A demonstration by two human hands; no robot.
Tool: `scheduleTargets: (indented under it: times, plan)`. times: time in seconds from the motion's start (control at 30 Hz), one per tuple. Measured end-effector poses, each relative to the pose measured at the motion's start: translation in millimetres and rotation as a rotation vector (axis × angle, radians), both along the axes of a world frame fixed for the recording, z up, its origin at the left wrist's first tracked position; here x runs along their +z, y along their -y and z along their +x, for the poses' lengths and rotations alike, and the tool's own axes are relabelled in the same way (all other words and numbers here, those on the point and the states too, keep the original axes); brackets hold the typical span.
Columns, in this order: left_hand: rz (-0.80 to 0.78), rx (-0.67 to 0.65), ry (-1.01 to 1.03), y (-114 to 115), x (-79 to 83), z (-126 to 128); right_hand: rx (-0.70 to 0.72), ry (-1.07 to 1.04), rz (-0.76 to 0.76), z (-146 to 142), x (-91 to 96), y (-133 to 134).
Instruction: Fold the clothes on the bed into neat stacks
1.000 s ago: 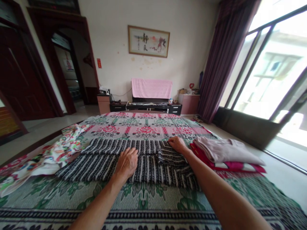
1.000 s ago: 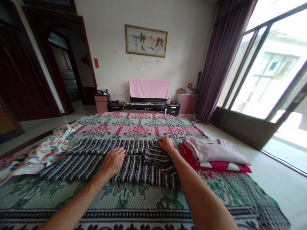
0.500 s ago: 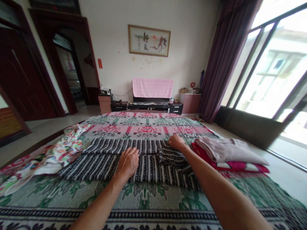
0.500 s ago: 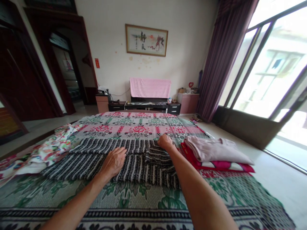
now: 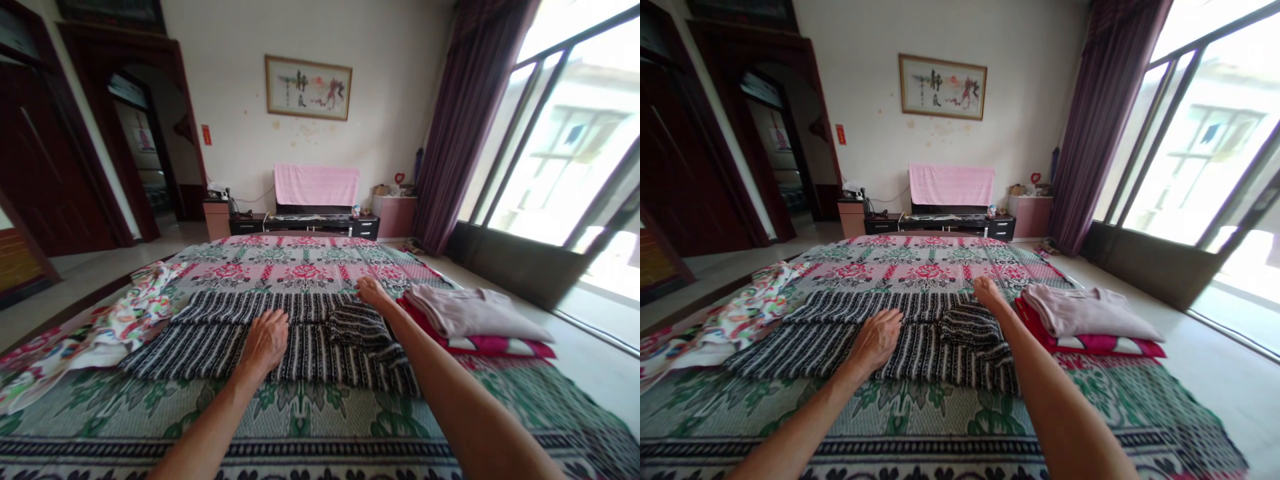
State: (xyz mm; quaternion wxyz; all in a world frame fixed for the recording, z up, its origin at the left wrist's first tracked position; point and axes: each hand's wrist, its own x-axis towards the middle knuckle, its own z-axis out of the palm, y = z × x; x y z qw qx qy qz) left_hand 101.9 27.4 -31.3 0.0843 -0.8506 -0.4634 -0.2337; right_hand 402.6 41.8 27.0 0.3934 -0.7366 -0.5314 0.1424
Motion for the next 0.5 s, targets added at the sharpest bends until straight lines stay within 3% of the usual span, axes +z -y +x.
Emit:
scheduleTargets:
  times: [0.17,0.37,0.5]
  plan:
    - [0.022,-0.009,0.020,-2,-3.3,0,0.096,-0.295,-0.038,-33,11.5,10]
    - [0.032,-0.083,0.117,-9,-6.3,-2,0.282,-0.570,-0.092,-93,-1.7,12]
    - [0.041,-0.111,0.154,-12,-6.0,-3,0.394,-0.769,-0.100,-114,-7.9,10]
